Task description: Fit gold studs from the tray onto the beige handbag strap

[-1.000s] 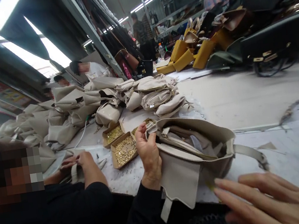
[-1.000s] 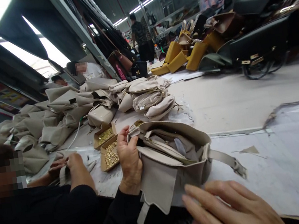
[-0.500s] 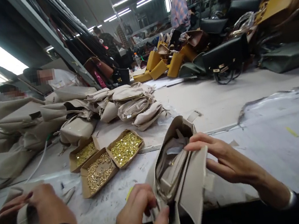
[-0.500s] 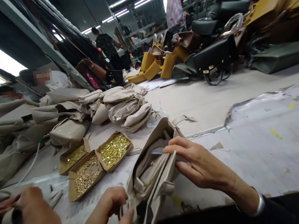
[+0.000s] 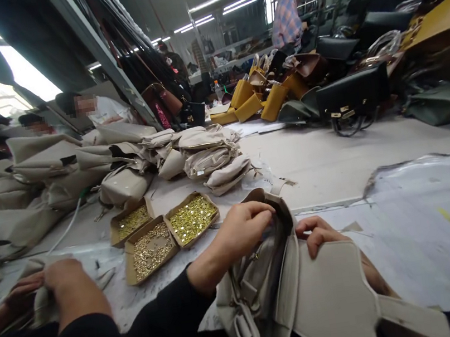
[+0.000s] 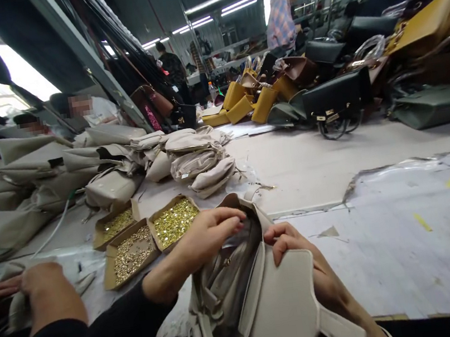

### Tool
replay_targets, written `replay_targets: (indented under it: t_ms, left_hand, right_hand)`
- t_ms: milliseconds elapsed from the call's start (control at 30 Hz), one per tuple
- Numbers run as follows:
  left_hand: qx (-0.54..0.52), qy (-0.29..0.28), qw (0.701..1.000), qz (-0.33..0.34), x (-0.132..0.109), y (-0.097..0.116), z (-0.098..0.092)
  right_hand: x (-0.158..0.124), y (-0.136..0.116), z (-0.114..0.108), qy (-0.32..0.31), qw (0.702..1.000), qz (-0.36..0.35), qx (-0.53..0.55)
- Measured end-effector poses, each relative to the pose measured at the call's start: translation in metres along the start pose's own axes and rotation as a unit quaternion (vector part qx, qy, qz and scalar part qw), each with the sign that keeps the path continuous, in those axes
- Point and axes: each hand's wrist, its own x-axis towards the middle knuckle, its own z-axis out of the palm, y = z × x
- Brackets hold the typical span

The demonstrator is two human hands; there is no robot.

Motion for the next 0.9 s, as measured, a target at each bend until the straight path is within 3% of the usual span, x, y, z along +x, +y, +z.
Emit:
replay_targets:
  t_ms: [67,133,367,533,700,900]
  left_hand:
    - [0.078,-0.027,0.993,-0.085,0.024,-0.012,0.013]
    - [0.142,-0.036,0.982,-0.124,0.038,-0.023,0.02]
    - [0.188,-0.062,0.974,-0.114,0.048,-0.033,0.024]
    - [0.149,-0.052,0.979,-0.128,0.044,-0.025,0.027]
    - [0.099,-0.013,0.973,-0.206,0.033,-0.016,0.024]
    - [-0.151,0.056,0.959,-0.235,0.006,-0.003,0.02]
  right_hand:
    - [-0.001,-0.001,0.0,0.001,1.0,-0.005,-0.012]
    - [-0.002,-0.002,0.0,0.011,1.0,-0.004,-0.013]
    - [-0.001,-0.006,-0.001,0.024,1.0,-0.018,0.004]
    - [0.003,-0.007,-0.001,0.012,0.999,-0.027,0.035]
    - [0.004,0.01,-0.003,0.034,0.996,-0.031,0.07]
    - [0.001,0.033,-0.014,0.045,0.992,0.002,0.121]
